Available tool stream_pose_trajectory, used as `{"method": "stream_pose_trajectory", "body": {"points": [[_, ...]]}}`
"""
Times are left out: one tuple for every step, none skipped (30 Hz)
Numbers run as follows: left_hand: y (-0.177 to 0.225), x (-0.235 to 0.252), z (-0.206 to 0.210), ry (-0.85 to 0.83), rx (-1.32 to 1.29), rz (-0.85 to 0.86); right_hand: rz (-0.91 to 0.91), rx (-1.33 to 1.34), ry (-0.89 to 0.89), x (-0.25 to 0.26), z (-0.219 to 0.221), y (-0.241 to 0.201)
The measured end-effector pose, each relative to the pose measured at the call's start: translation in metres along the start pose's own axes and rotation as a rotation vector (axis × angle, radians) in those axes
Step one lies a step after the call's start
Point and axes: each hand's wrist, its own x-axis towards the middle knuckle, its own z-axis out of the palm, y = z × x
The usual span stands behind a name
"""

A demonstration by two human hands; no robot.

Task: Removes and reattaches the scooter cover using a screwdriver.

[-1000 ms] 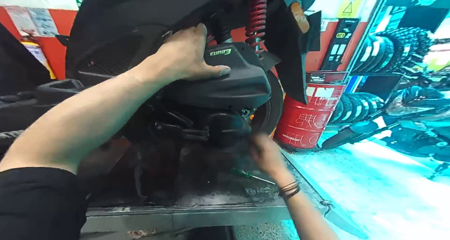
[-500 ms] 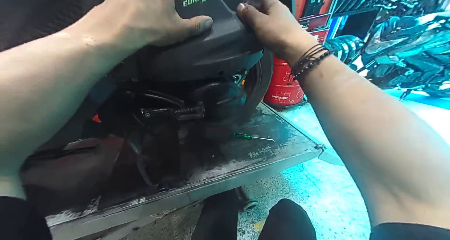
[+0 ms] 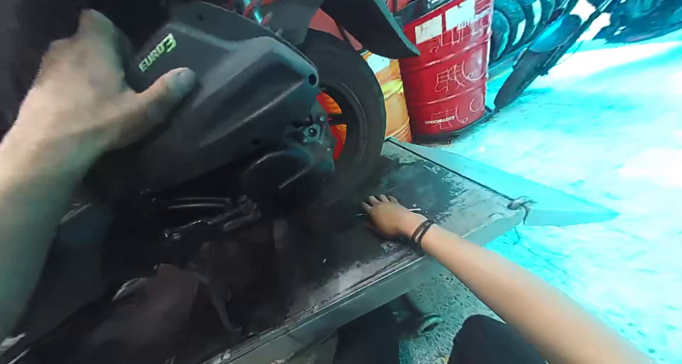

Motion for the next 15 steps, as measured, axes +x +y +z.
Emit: {"method": "stream_pose_trajectory", "body": {"points": [[-0.007,0.001,0.003,0.009,0.012,-0.008,-0.051,-0.020,0.027,0.005,0.003,0.002],[-0.015,0.002,0.007,0.014,0.025,-0.018,-0.090,-0.018,0.034,0.009,0.003,0.002],[-0.019,0.000,0.008,0.012,0.037,-0.031,-0.124,-0.010,0.020,0.010,0.002,0.000],[-0.017,-0.002,0.006,0.005,0.036,-0.037,-0.163,-0.007,0.006,0.010,-0.002,-0.003],[-0.012,-0.004,0.003,-0.001,0.028,-0.036,-0.199,0.007,0.006,0.005,-0.010,-0.005],[-0.005,-0.006,0.000,-0.003,0.014,-0.031,-0.240,0.036,0.051,-0.002,-0.023,-0.008],[0.004,-0.009,-0.005,0.000,-0.008,-0.026,-0.297,0.098,0.146,-0.014,-0.039,-0.009],[0.013,-0.014,-0.008,0.001,-0.020,-0.026,-0.373,0.200,0.287,-0.027,-0.057,-0.008],[0.021,-0.018,-0.010,0.005,-0.022,-0.020,-0.469,0.346,0.463,-0.042,-0.075,-0.006],[0.030,-0.021,-0.013,0.010,-0.023,-0.014,-0.568,0.496,0.642,-0.058,-0.097,-0.004],[0.034,-0.021,-0.014,0.014,-0.017,-0.008,-0.653,0.631,0.785,-0.077,-0.122,-0.004],[0.037,-0.021,-0.015,0.014,-0.009,-0.008,-0.730,0.742,0.907,-0.097,-0.145,-0.005],[0.039,-0.021,-0.015,0.013,-0.002,-0.019,-0.786,0.803,1.019,-0.116,-0.166,-0.008],[0.044,-0.023,-0.018,0.011,-0.001,-0.032,-0.835,0.814,1.127,-0.131,-0.184,-0.011],[0.054,-0.025,-0.022,0.005,-0.001,-0.044,-0.877,0.781,1.224,-0.140,-0.199,-0.016]]}}
